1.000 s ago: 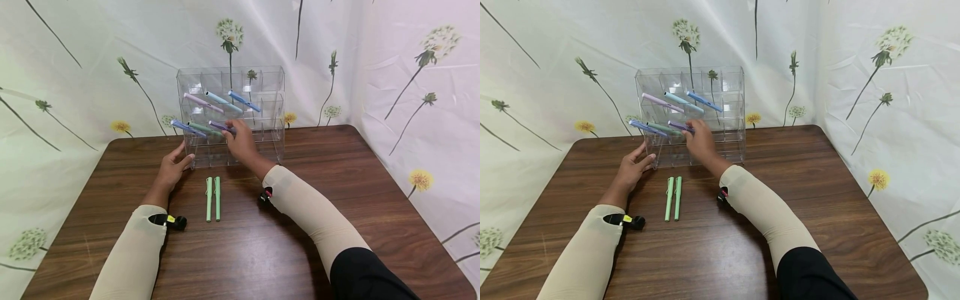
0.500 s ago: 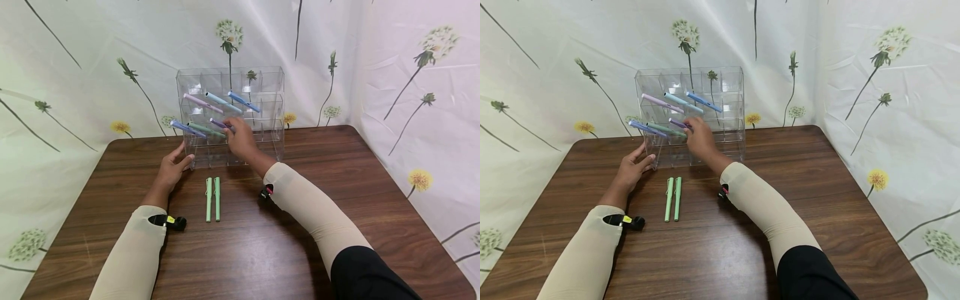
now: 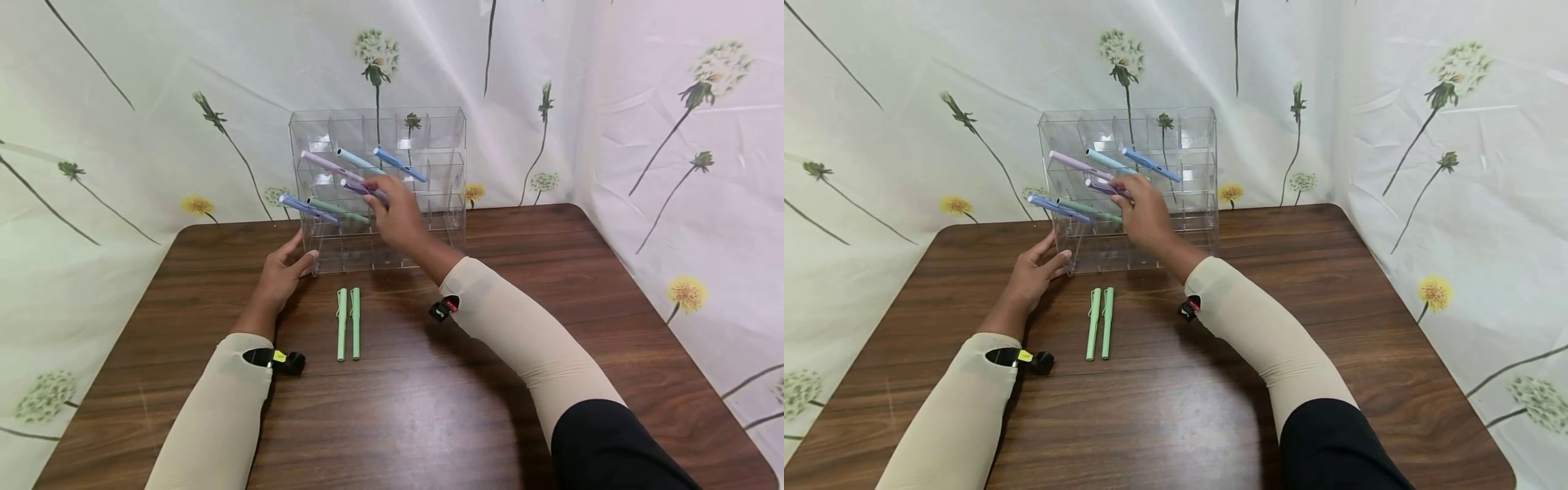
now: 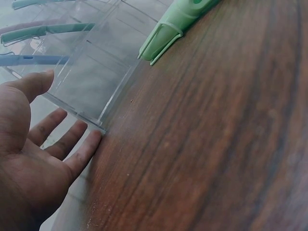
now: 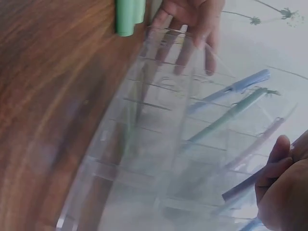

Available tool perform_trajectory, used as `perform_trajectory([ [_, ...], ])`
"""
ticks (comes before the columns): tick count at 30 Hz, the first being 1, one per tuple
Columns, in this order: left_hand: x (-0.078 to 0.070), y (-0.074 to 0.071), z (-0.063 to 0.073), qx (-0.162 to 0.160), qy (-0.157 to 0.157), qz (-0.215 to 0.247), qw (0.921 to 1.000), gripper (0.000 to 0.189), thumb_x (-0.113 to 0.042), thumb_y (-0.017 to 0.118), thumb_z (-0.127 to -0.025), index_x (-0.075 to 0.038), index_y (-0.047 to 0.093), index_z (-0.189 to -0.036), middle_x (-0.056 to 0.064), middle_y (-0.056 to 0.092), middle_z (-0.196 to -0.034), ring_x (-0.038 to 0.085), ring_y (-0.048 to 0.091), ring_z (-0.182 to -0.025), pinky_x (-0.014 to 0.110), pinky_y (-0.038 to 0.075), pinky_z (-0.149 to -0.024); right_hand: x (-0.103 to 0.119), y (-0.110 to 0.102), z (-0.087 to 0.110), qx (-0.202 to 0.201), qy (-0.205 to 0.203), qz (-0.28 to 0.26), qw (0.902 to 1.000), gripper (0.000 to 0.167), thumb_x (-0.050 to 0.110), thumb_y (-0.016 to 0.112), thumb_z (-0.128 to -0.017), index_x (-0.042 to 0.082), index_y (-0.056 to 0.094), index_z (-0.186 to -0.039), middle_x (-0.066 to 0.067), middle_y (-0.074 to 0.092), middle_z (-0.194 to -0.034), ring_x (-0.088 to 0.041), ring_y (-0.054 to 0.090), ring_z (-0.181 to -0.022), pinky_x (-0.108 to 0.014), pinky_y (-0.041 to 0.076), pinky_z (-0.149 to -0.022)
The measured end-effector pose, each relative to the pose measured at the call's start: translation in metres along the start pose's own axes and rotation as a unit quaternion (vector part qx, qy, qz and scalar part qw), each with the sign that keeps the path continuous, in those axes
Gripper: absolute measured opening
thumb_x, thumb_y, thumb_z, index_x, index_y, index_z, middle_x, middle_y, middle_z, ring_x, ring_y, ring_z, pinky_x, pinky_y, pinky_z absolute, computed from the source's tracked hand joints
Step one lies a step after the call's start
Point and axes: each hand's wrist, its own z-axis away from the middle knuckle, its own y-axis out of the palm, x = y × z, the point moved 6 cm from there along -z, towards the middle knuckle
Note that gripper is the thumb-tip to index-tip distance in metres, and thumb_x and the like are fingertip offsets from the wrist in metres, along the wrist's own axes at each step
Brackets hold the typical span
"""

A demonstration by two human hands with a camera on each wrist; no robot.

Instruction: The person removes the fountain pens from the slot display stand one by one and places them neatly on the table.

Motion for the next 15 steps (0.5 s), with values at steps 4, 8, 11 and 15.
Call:
perform_trajectory([
  [4, -0.001, 0.000, 0.000, 0.003, 0.001, 0.000, 1.0000, 0.071, -0.032, 0.066, -0.112, -0.038, 0.028, -0.172, 0.002, 0.026, -0.182, 0.034, 0.041, -0.161, 0.043, 0.053, -0.120, 0.012, -0.008, 0.000, -0.004, -0.046, -0.016, 0.9988, 0.026, 0.014, 0.065, -0.111, 0.004, 0.071, -0.133, -0.015, 0.068, -0.127, -0.025, 0.062, -0.106, -0.034, 0.054, -0.085],
  [8, 0.000, -0.001, 0.002, 0.005, -0.002, 0.002, 1.0000, 0.071, -0.031, 0.066, -0.112, -0.038, 0.028, -0.172, 0.003, 0.025, -0.182, 0.035, 0.041, -0.161, 0.042, 0.053, -0.119, 0.022, -0.014, 0.005, -0.013, -0.062, -0.051, 0.9967, 0.023, 0.012, 0.065, -0.111, 0.001, 0.069, -0.130, -0.016, 0.065, -0.123, -0.024, 0.065, -0.094, -0.029, 0.054, -0.074],
  [11, 0.000, 0.000, 0.001, 0.005, -0.004, 0.002, 1.0000, 0.071, -0.032, 0.066, -0.112, -0.039, 0.028, -0.171, 0.004, 0.025, -0.182, 0.035, 0.042, -0.161, 0.039, 0.054, -0.118, 0.028, -0.017, 0.012, -0.015, -0.054, -0.080, 0.9952, 0.021, 0.010, 0.065, -0.110, -0.001, 0.065, -0.128, -0.018, 0.063, -0.121, -0.019, 0.063, -0.074, -0.024, 0.051, -0.059],
  [15, 0.000, 0.001, 0.000, 0.002, -0.003, 0.002, 1.0000, 0.071, -0.032, 0.066, -0.112, -0.040, 0.029, -0.171, 0.006, 0.025, -0.182, 0.036, 0.043, -0.159, 0.041, 0.055, -0.119, 0.032, -0.021, 0.023, -0.005, -0.051, -0.101, 0.9935, 0.022, 0.010, 0.067, -0.109, -0.002, 0.061, -0.126, -0.019, 0.065, -0.107, -0.012, 0.044, -0.052, -0.024, 0.037, -0.047],
])
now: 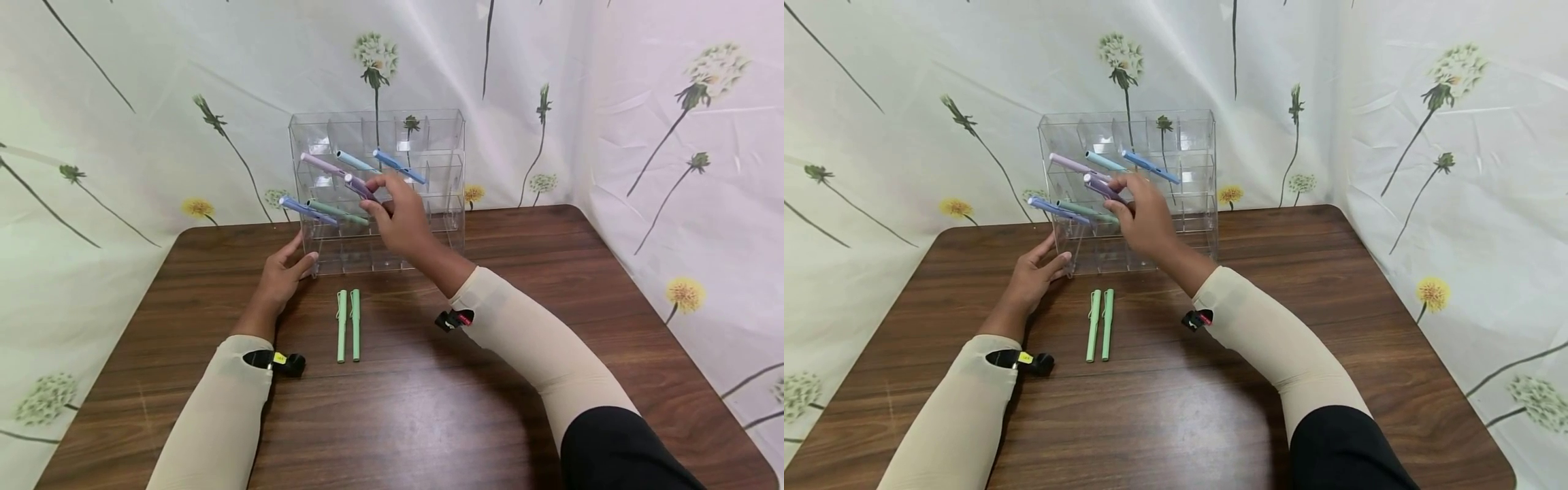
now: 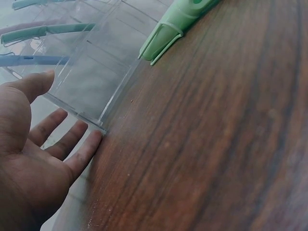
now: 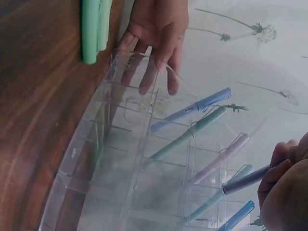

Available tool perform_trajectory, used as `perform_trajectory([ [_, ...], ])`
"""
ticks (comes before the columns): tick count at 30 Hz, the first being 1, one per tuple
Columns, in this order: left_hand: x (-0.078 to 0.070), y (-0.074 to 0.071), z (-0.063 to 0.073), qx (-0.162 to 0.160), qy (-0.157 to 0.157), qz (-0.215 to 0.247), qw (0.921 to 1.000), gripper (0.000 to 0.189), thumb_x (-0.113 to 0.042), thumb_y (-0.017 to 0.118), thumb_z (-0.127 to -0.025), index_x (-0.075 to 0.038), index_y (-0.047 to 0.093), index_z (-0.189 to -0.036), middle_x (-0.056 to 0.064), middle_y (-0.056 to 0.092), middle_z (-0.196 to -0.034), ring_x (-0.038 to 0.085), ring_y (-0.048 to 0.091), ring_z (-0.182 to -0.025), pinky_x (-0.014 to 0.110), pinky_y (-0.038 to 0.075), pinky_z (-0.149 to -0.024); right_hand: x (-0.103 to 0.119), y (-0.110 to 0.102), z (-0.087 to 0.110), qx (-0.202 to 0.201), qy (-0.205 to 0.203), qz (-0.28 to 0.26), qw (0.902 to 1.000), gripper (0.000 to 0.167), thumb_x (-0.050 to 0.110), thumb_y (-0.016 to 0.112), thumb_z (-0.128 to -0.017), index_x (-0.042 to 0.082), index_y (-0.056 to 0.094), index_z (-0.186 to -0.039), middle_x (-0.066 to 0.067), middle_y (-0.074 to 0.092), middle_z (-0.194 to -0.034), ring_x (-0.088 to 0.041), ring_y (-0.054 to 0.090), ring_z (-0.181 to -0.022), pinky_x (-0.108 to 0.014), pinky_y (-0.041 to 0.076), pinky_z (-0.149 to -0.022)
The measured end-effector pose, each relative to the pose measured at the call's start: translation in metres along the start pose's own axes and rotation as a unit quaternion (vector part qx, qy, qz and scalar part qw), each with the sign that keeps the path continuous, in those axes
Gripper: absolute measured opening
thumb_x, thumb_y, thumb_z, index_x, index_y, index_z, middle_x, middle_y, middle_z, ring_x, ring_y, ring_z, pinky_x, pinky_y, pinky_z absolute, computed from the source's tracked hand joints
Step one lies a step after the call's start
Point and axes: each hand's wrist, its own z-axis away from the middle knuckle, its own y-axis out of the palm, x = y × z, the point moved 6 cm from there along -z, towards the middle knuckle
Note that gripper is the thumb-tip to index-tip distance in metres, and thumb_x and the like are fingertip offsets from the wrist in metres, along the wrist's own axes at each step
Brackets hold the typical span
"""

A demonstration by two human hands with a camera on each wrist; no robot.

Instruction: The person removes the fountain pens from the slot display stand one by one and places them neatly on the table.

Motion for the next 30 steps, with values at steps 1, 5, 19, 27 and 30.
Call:
perform_trajectory([
  [1, 0.000, 0.000, 0.000, 0.000, 0.000, 0.001, 1.0000, 0.071, -0.031, 0.066, -0.112, -0.040, 0.029, -0.171, 0.006, 0.026, -0.182, 0.036, 0.044, -0.159, 0.043, 0.054, -0.119, 0.000, 0.000, 0.003, 0.003, 0.003, -0.004, 1.0000, 0.022, 0.011, 0.068, -0.109, -0.001, 0.061, -0.126, -0.018, 0.065, -0.102, -0.012, 0.040, -0.050, -0.025, 0.035, -0.045],
  [5, 0.000, 0.000, 0.000, 0.001, -0.001, 0.002, 1.0000, 0.071, -0.030, 0.066, -0.112, -0.040, 0.028, -0.171, 0.005, 0.026, -0.182, 0.037, 0.043, -0.159, 0.048, 0.052, -0.121, 0.001, 0.000, 0.015, 0.013, 0.017, -0.021, 0.9995, 0.023, 0.010, 0.072, -0.107, -0.001, 0.062, -0.125, -0.018, 0.069, -0.090, -0.013, 0.050, -0.051, -0.026, 0.038, -0.045],
  [19, -0.001, -0.001, 0.002, -0.002, 0.001, 0.009, 1.0000, 0.070, -0.029, 0.066, -0.112, -0.040, 0.029, -0.171, 0.006, 0.031, -0.180, 0.037, 0.046, -0.157, 0.040, 0.055, -0.118, -0.015, 0.022, 0.053, 0.066, 0.119, -0.107, 0.9848, 0.033, 0.008, 0.078, -0.102, 0.000, 0.056, -0.125, -0.020, 0.072, -0.097, -0.026, 0.065, -0.054, -0.036, 0.059, -0.047],
  [27, -0.002, 0.000, 0.001, 0.000, 0.006, 0.000, 1.0000, 0.071, -0.030, 0.066, -0.112, -0.036, 0.028, -0.172, 0.004, 0.025, -0.182, 0.037, 0.044, -0.159, 0.042, 0.053, -0.119, -0.025, 0.035, 0.071, 0.122, 0.184, -0.125, 0.9672, 0.076, 0.002, 0.077, -0.102, 0.015, 0.033, -0.162, -0.016, 0.062, -0.099, -0.022, 0.067, -0.054, -0.061, 0.064, -0.053],
  [30, -0.002, 0.000, 0.002, -0.001, 0.006, 0.000, 1.0000, 0.071, -0.030, 0.066, -0.112, -0.036, 0.029, -0.172, 0.002, 0.025, -0.182, 0.036, 0.044, -0.159, 0.041, 0.054, -0.119, -0.031, 0.040, 0.078, 0.134, 0.210, -0.124, 0.9604, 0.075, 0.001, 0.077, -0.101, 0.019, 0.034, -0.160, -0.015, 0.060, -0.095, -0.022, 0.066, -0.052, -0.068, 0.062, -0.056],
])
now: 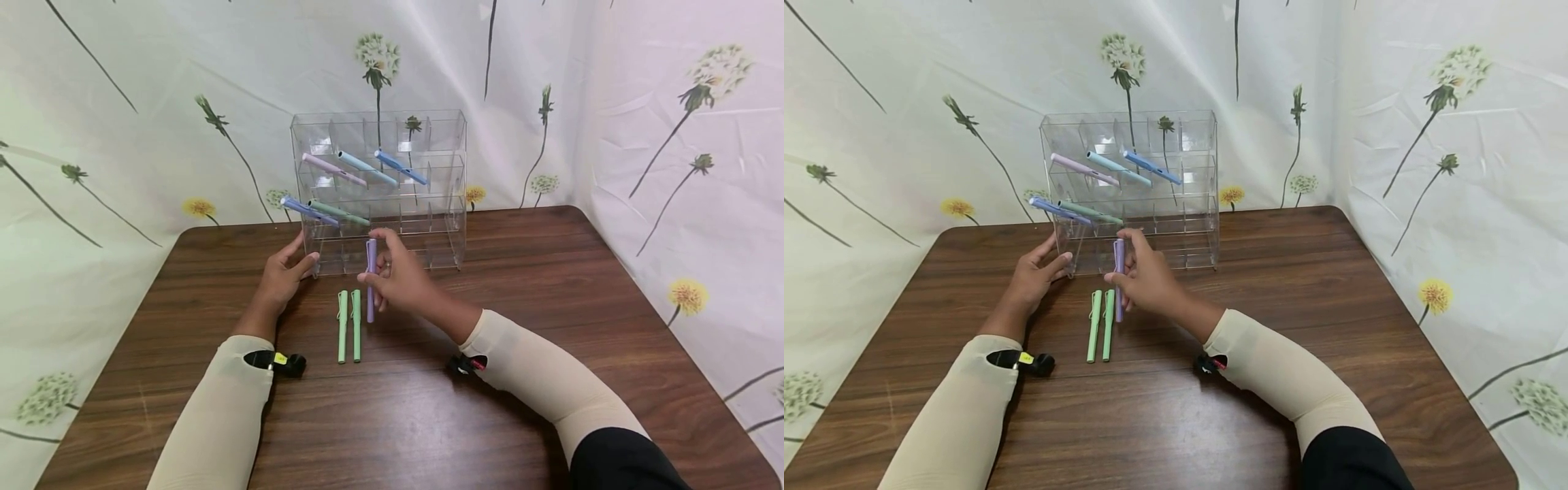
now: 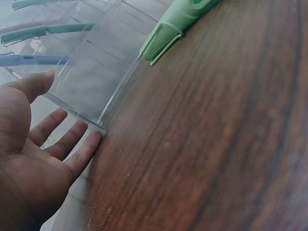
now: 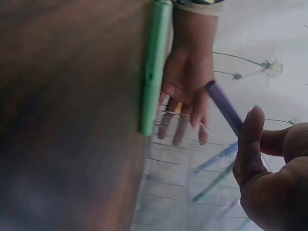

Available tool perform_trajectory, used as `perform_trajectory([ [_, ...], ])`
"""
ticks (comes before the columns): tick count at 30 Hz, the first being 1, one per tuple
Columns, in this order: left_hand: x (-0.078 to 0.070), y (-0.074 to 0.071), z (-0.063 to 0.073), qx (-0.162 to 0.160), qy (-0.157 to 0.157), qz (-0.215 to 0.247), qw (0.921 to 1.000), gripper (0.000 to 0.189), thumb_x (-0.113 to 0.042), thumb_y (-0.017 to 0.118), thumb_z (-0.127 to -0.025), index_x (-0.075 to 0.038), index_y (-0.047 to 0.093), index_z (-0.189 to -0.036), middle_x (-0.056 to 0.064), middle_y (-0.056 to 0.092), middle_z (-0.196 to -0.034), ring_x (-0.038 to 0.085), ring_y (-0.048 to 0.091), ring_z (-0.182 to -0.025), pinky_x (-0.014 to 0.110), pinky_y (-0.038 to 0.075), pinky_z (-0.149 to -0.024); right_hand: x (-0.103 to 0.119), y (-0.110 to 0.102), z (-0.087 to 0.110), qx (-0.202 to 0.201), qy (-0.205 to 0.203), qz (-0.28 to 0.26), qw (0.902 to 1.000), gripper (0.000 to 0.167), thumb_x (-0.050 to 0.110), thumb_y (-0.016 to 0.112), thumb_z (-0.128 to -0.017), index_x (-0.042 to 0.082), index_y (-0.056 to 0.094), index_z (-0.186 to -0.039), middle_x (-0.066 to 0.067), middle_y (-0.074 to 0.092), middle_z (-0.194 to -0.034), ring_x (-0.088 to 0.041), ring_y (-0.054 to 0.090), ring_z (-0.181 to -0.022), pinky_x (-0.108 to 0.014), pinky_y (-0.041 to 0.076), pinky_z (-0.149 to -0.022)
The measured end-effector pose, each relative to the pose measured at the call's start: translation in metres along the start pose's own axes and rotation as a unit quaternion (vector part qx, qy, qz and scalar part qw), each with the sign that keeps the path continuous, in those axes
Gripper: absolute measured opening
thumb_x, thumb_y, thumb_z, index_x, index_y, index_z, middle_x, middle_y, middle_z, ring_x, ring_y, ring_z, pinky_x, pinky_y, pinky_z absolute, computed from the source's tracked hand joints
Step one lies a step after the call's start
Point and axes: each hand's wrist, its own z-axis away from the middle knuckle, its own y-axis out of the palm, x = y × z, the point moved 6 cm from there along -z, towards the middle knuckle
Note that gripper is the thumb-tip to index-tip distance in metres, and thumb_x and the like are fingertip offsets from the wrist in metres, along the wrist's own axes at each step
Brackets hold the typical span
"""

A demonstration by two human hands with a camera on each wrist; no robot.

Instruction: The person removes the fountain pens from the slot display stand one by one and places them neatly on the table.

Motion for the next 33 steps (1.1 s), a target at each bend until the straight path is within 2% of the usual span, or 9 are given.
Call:
perform_trajectory([
  [5, 0.000, 0.000, 0.000, 0.002, -0.002, 0.000, 1.0000, 0.072, -0.030, 0.066, -0.112, -0.035, 0.027, -0.172, 0.002, 0.022, -0.183, 0.036, 0.042, -0.160, 0.044, 0.052, -0.121, -0.015, 0.007, 0.003, 0.012, 0.031, 0.016, 0.9993, 0.070, -0.002, 0.081, -0.097, 0.013, 0.040, -0.152, -0.014, 0.064, -0.085, -0.019, 0.066, -0.050, -0.065, 0.064, -0.057],
  [10, 0.000, 0.000, 0.001, 0.008, -0.003, -0.002, 1.0000, 0.074, -0.032, 0.066, -0.112, -0.035, 0.025, -0.173, 0.003, 0.019, -0.184, 0.036, 0.038, -0.163, 0.049, 0.049, -0.123, -0.025, 0.012, 0.003, 0.030, 0.070, 0.003, 0.9971, 0.073, -0.008, 0.084, -0.091, 0.008, 0.043, -0.149, -0.015, 0.067, -0.082, -0.019, 0.068, -0.053, -0.053, 0.068, -0.058],
  [15, 0.001, 0.000, 0.001, 0.006, -0.004, -0.009, 0.9999, 0.074, -0.033, 0.066, -0.112, -0.032, 0.025, -0.174, 0.002, 0.018, -0.184, 0.034, 0.036, -0.164, 0.044, 0.051, -0.121, -0.032, 0.015, 0.004, 0.050, 0.103, -0.003, 0.9934, 0.072, -0.008, 0.086, -0.088, 0.004, 0.044, -0.145, -0.014, 0.068, -0.080, -0.019, 0.070, -0.054, -0.048, 0.068, -0.055],
  [18, 0.000, 0.000, 0.000, 0.004, 0.000, -0.010, 0.9999, 0.074, -0.034, 0.067, -0.111, -0.031, 0.027, -0.174, 0.003, 0.022, -0.183, 0.035, 0.039, -0.163, 0.040, 0.052, -0.119, -0.035, 0.016, 0.005, 0.054, 0.107, 0.028, 0.9924, 0.069, -0.004, 0.089, -0.088, 0.005, 0.046, -0.141, -0.010, 0.068, -0.078, -0.018, 0.068, -0.051, -0.043, 0.064, -0.048],
  [20, 0.000, 0.000, -0.001, 0.004, 0.005, -0.011, 0.9999, 0.074, -0.033, 0.066, -0.112, -0.031, 0.027, -0.174, 0.004, 0.024, -0.183, 0.035, 0.041, -0.161, 0.039, 0.053, -0.119, -0.037, 0.015, 0.005, 0.052, 0.106, 0.054, 0.9915, 0.067, 0.000, 0.091, -0.087, 0.007, 0.048, -0.139, -0.007, 0.066, -0.076, -0.017, 0.066, -0.048, -0.035, 0.058, -0.042],
  [23, -0.002, 0.000, 0.000, 0.003, 0.005, -0.013, 0.9999, 0.073, -0.033, 0.066, -0.112, -0.031, 0.027, -0.173, 0.002, 0.024, -0.182, 0.035, 0.041, -0.161, 0.041, 0.052, -0.119, -0.039, 0.014, 0.005, 0.052, 0.100, 0.082, 0.9902, 0.065, 0.005, 0.093, -0.087, 0.009, 0.049, -0.135, -0.003, 0.063, -0.075, -0.015, 0.060, -0.044, -0.027, 0.051, -0.040],
  [28, -0.001, 0.000, 0.001, 0.006, -0.002, -0.009, 0.9999, 0.074, -0.032, 0.066, -0.112, -0.033, 0.025, -0.173, 0.001, 0.020, -0.183, 0.035, 0.038, -0.163, 0.043, 0.051, -0.121, -0.045, 0.013, 0.002, 0.057, 0.097, 0.104, 0.9881, 0.068, 0.009, 0.094, -0.087, 0.007, 0.050, -0.139, -0.002, 0.064, -0.074, -0.013, 0.053, -0.043, -0.023, 0.048, -0.041],
  [33, -0.001, 0.000, 0.001, 0.006, -0.005, -0.007, 0.9999, 0.073, -0.032, 0.066, -0.112, -0.034, 0.026, -0.173, 0.000, 0.021, -0.183, 0.034, 0.043, -0.160, 0.042, 0.051, -0.121, -0.051, 0.013, 0.001, 0.062, 0.100, 0.104, 0.9876, 0.070, 0.009, 0.094, -0.087, 0.006, 0.051, -0.142, -0.002, 0.066, -0.075, -0.013, 0.052, -0.043, -0.023, 0.047, -0.042],
])
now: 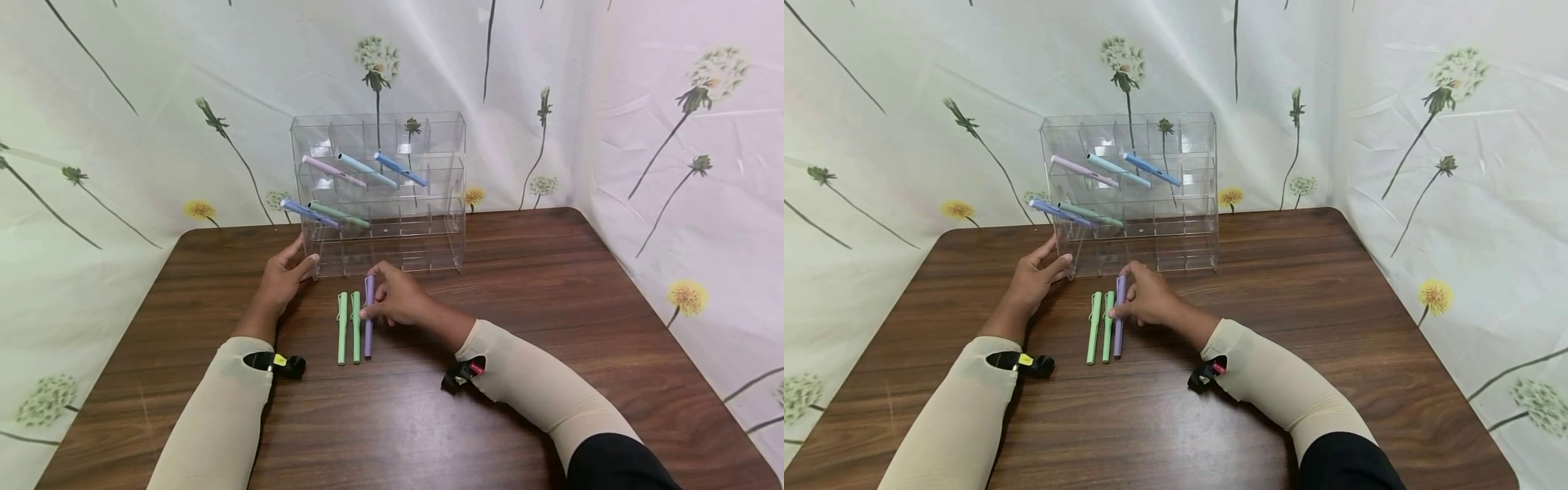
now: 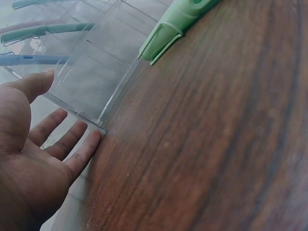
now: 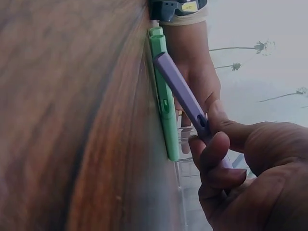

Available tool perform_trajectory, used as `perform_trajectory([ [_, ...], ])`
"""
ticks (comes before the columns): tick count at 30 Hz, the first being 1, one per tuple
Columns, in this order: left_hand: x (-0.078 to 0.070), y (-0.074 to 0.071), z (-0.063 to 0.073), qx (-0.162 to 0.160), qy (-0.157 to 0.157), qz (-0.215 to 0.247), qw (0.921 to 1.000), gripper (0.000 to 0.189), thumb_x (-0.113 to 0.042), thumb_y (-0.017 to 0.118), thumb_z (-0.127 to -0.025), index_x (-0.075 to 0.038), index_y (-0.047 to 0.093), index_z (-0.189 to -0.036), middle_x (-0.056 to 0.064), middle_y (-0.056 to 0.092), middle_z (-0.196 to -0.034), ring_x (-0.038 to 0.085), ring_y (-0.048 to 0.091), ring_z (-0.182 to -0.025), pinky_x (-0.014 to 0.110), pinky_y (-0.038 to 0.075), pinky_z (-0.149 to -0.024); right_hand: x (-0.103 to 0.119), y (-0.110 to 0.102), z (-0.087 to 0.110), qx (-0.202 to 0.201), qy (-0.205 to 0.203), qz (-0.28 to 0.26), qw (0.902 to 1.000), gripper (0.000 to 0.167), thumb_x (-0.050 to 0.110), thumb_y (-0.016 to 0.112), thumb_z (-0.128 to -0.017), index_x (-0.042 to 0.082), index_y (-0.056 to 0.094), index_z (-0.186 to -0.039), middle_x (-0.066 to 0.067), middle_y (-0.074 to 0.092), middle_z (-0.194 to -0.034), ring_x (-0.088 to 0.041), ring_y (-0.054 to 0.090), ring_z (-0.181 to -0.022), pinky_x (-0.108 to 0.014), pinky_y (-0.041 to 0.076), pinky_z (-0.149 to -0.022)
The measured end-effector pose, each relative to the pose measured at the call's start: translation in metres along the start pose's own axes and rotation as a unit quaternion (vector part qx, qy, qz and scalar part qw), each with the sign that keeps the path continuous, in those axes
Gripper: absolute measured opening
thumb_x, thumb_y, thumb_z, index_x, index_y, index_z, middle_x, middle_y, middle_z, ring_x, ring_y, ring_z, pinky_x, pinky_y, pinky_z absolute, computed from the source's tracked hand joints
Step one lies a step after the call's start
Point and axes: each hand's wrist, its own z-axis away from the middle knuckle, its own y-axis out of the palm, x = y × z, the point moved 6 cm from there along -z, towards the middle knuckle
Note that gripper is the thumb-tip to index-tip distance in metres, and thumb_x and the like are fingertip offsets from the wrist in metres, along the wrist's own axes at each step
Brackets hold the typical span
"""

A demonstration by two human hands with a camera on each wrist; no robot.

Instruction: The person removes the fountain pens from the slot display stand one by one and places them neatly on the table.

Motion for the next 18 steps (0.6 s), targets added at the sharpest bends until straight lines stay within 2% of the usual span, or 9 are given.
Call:
perform_trajectory([
  [11, 0.000, 0.000, -0.001, -0.004, 0.000, 0.004, 1.0000, 0.072, -0.031, 0.066, -0.112, -0.033, 0.027, -0.173, 0.002, 0.025, -0.182, 0.034, 0.046, -0.158, 0.036, 0.053, -0.118, -0.010, 0.004, -0.005, 0.019, -0.008, 0.001, 0.9998, 0.069, 0.010, 0.093, -0.089, 0.004, 0.051, -0.143, 0.000, 0.063, -0.073, -0.011, 0.049, -0.044, -0.022, 0.044, -0.042],
  [18, 0.000, 0.000, 0.000, -0.004, 0.005, 0.006, 1.0000, 0.073, -0.032, 0.066, -0.112, -0.031, 0.027, -0.173, 0.003, 0.023, -0.183, 0.035, 0.042, -0.160, 0.023, 0.056, -0.111, -0.018, 0.010, -0.007, 0.047, -0.005, 0.014, 0.9988, 0.072, 0.013, 0.092, -0.089, 0.002, 0.050, -0.146, 0.002, 0.060, -0.066, -0.010, 0.047, -0.044, -0.021, 0.043, -0.041],
])
